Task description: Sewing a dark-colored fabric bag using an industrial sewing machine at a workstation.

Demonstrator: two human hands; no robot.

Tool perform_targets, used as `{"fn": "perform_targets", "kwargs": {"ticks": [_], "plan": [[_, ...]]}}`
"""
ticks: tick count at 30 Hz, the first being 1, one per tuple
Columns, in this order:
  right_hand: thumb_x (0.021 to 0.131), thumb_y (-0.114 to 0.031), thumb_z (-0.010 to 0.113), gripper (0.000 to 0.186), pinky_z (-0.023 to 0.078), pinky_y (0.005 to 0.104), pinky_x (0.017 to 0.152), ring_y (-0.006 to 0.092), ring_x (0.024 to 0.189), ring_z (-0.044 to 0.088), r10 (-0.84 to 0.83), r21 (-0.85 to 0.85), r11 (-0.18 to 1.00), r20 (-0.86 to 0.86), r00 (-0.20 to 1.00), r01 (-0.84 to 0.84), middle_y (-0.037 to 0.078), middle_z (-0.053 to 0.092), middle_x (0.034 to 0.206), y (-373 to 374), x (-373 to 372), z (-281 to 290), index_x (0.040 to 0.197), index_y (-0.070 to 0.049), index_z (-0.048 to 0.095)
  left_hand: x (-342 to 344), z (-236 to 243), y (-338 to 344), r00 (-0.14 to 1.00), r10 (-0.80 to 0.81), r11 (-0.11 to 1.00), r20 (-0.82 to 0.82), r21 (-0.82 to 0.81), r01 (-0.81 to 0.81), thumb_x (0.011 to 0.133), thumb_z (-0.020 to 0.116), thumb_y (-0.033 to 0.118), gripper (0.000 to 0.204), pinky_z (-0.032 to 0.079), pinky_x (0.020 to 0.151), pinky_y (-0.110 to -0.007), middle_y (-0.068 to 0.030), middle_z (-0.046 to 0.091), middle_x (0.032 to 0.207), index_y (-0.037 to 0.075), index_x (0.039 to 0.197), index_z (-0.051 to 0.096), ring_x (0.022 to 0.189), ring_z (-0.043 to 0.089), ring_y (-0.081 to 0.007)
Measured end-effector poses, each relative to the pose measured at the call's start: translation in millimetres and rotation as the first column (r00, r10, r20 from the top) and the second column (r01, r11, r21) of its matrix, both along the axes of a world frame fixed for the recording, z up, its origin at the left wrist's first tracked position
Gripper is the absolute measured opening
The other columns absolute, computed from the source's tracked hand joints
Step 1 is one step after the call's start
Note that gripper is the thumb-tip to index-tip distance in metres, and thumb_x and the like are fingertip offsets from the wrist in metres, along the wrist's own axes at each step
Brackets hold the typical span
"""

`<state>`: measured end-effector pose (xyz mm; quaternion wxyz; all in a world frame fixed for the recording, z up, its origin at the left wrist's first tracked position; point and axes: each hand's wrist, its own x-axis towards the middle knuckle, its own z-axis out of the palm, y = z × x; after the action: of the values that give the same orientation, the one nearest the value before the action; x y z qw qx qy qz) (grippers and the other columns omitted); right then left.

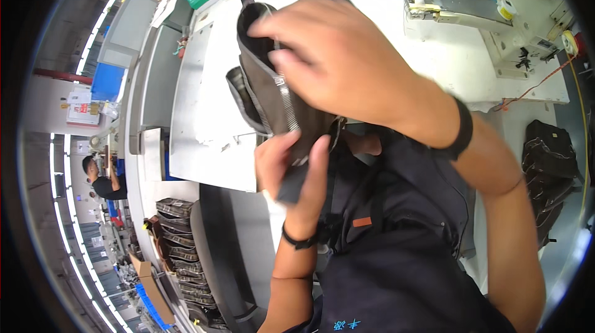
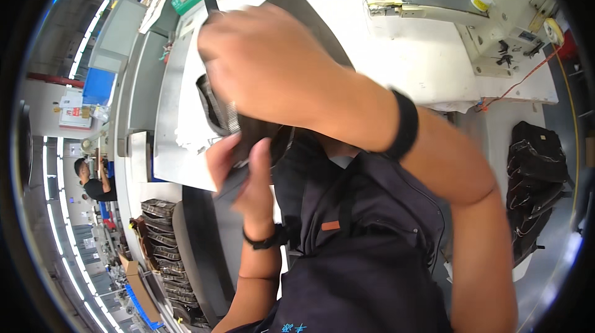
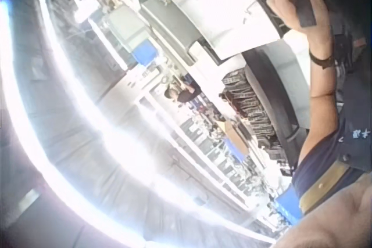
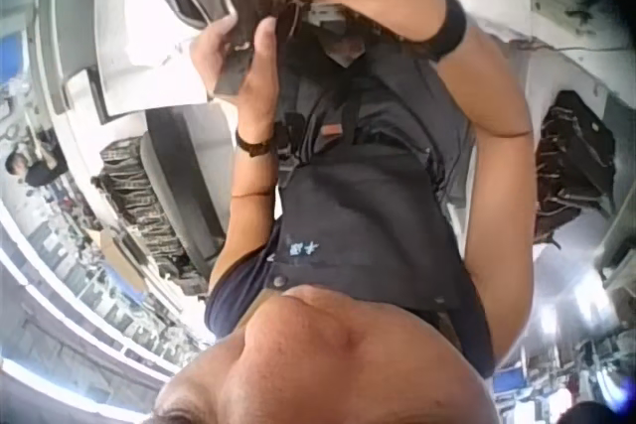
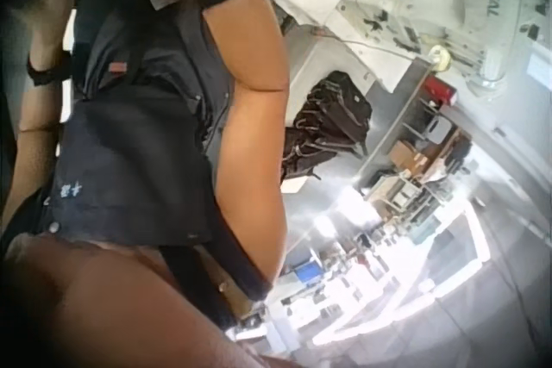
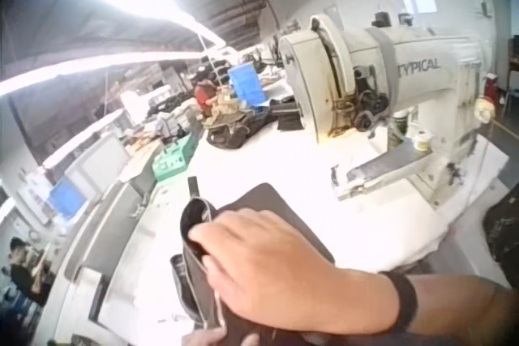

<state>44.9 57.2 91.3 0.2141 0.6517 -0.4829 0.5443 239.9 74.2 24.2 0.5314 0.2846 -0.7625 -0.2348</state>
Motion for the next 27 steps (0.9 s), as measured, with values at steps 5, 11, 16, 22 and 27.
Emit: {"fn": "perform_targets", "kwargs": {"ticks": [5,11,16,22,27], "plan": [[0.104,-0.040,0.060,0.045,0.052,0.0281,0.060,0.0150,0.062,0.064,-0.254,0.459,0.705,0.875,0.412,-0.541,0.006,0.066,0.072,86,-7,-95,0.087,0.000,0.067,-32,-55,-4,0.994,-0.075,0.983,0.084,-0.163,0.088,0.072,0.090,-0.001,0.045,0.051,0.076,-0.036,-0.0125,0.065,0.101,0.003,0.111,0.067,0.088,0.061,-0.0268],[0.106,-0.041,0.059,0.047,0.050,0.0245,0.063,0.0064,0.073,0.061,-0.149,0.101,0.507,0.988,0.028,-0.856,0.003,0.070,0.080,120,27,-121,0.095,0.002,0.073,-15,-52,11,0.919,-0.337,0.942,0.206,0.058,0.332,0.096,0.059,-0.009,0.037,0.051,0.097,-0.031,-0.0164,0.058,0.127,-0.004,0.132,0.052,0.105,0.064,-0.0208],[0.106,-0.031,0.062,0.037,0.051,0.0241,0.068,0.0058,0.077,0.063,-0.080,0.016,0.572,0.996,-0.037,-0.820,0.002,0.072,0.085,117,45,-112,0.097,0.003,0.073,0,-46,15,0.928,-0.372,0.882,-0.003,0.309,0.355,0.103,0.055,-0.003,0.023,0.054,0.086,-0.028,-0.0147,0.066,0.115,-0.003,0.126,0.053,0.096,0.066,-0.0165],[0.106,-0.024,0.061,0.031,0.052,0.0251,0.059,0.0102,0.063,0.064,-0.174,0.031,0.450,0.983,-0.053,-0.893,0.008,0.071,0.076,123,53,-103,0.098,0.005,0.071,0,-3,-25,0.962,-0.125,0.986,0.244,-0.076,0.147,0.093,0.063,-0.006,0.026,0.048,0.097,-0.038,-0.0163,0.069,0.117,-0.005,0.119,0.063,0.106,0.064,-0.0282],[0.105,-0.021,0.062,0.030,0.050,0.0233,0.054,0.0080,0.060,0.062,-0.266,0.211,0.322,0.956,0.125,-0.923,0.007,0.069,0.071,134,69,-102,0.093,0.005,0.071,-22,17,-76,0.802,0.115,0.866,0.586,-0.455,0.209,0.092,0.074,0.018,0.019,0.037,0.111,-0.046,-0.0113,0.066,0.128,0.008,0.108,0.071,0.120,0.059,-0.0317]]}}
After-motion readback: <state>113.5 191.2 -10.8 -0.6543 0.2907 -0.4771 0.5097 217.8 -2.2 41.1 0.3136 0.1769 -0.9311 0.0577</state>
